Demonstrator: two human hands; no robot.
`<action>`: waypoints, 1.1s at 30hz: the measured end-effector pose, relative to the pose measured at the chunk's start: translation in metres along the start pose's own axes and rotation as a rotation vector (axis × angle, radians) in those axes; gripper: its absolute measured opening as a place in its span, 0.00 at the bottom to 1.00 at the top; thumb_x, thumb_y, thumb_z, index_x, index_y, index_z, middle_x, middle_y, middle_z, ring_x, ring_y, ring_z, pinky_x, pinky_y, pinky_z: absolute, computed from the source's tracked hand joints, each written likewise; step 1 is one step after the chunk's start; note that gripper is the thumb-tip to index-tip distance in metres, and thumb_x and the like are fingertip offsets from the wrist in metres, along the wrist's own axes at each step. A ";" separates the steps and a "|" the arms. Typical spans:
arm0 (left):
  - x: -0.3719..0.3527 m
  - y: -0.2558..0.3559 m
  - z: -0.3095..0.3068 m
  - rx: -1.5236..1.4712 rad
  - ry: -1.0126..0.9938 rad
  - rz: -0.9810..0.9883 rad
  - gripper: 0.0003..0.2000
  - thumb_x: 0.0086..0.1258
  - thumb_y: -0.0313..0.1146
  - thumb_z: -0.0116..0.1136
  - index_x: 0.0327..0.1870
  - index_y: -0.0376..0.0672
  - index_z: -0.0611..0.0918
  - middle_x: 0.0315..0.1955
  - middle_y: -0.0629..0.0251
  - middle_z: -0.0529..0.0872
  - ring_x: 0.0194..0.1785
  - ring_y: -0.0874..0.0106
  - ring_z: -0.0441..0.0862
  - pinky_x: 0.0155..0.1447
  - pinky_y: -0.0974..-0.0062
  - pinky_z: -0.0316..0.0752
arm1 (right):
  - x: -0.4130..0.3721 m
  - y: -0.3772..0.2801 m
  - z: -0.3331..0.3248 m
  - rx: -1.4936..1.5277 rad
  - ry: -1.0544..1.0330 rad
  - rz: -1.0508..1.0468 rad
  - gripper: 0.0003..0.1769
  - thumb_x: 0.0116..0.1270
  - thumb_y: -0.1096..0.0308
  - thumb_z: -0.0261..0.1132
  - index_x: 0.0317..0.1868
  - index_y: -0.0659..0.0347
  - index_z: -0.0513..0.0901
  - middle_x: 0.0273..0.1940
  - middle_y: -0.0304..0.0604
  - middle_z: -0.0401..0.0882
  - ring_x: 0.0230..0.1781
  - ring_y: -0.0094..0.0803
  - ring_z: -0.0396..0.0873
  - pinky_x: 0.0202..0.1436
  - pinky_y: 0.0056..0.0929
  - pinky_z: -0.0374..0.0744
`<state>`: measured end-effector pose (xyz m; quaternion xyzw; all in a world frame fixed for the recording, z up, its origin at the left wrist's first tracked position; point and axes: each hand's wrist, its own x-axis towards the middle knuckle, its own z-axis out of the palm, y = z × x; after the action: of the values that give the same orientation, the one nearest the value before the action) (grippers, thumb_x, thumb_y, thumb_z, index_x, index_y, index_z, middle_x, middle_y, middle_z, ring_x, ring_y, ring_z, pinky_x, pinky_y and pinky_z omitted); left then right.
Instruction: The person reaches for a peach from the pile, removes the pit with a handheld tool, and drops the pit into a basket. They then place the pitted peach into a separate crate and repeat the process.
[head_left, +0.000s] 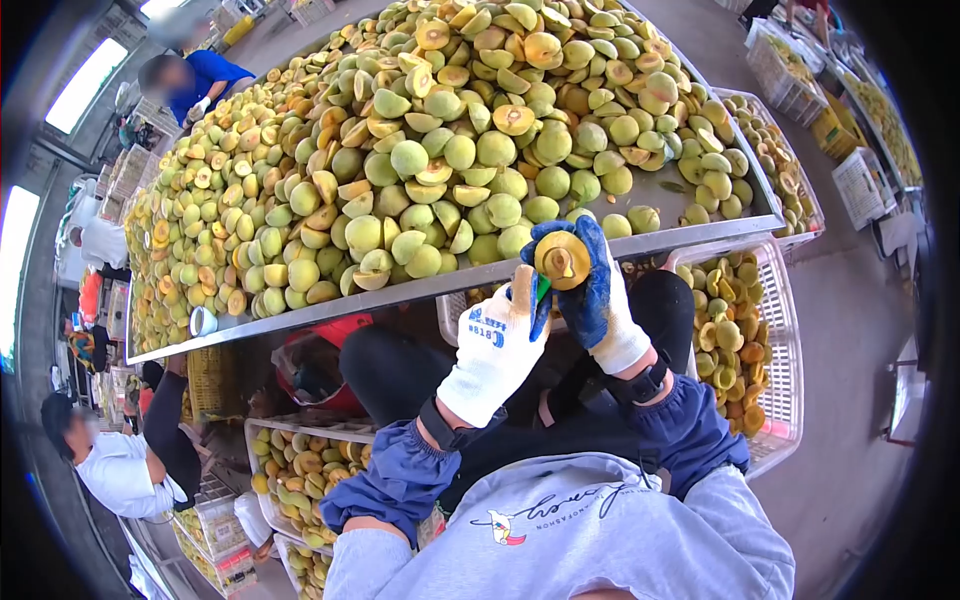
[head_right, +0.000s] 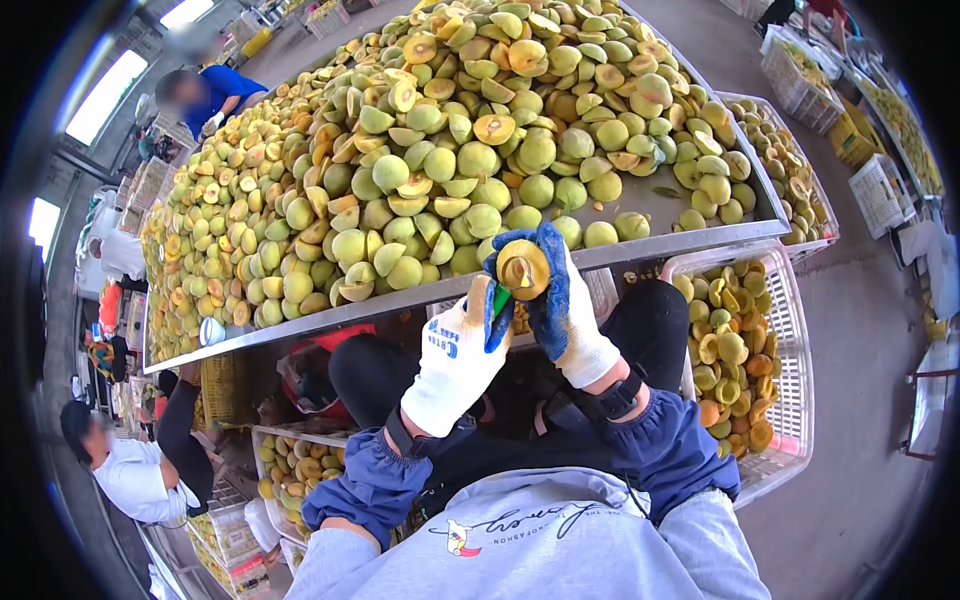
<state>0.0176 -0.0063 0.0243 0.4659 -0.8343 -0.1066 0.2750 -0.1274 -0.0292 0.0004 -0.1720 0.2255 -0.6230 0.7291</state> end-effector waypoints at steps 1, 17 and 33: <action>-0.002 0.000 0.000 0.005 -0.029 -0.016 0.22 0.58 0.29 0.64 0.53 0.35 0.72 0.31 0.54 0.83 0.30 0.54 0.82 0.33 0.61 0.77 | 0.001 0.002 0.000 0.087 0.028 -0.001 0.23 0.76 0.53 0.50 0.49 0.67 0.75 0.42 0.48 0.80 0.48 0.39 0.80 0.57 0.35 0.78; -0.011 -0.024 0.012 -0.144 -0.007 0.190 0.26 0.60 0.28 0.61 0.60 0.35 0.69 0.26 0.49 0.83 0.26 0.52 0.81 0.29 0.60 0.74 | 0.001 0.015 0.016 -0.404 -0.077 -0.381 0.23 0.75 0.55 0.48 0.47 0.70 0.76 0.44 0.50 0.80 0.43 0.37 0.80 0.51 0.33 0.79; 0.017 -0.016 -0.021 -0.800 -0.604 -0.429 0.16 0.68 0.35 0.56 0.53 0.39 0.72 0.19 0.66 0.77 0.14 0.77 0.73 0.18 0.77 0.69 | 0.018 0.020 0.014 -0.126 0.062 -0.307 0.22 0.75 0.51 0.51 0.38 0.63 0.77 0.37 0.47 0.80 0.38 0.38 0.81 0.49 0.37 0.80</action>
<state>0.0336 -0.0270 0.0405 0.4335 -0.6567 -0.5984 0.1509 -0.1009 -0.0441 -0.0006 -0.2304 0.2573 -0.7167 0.6058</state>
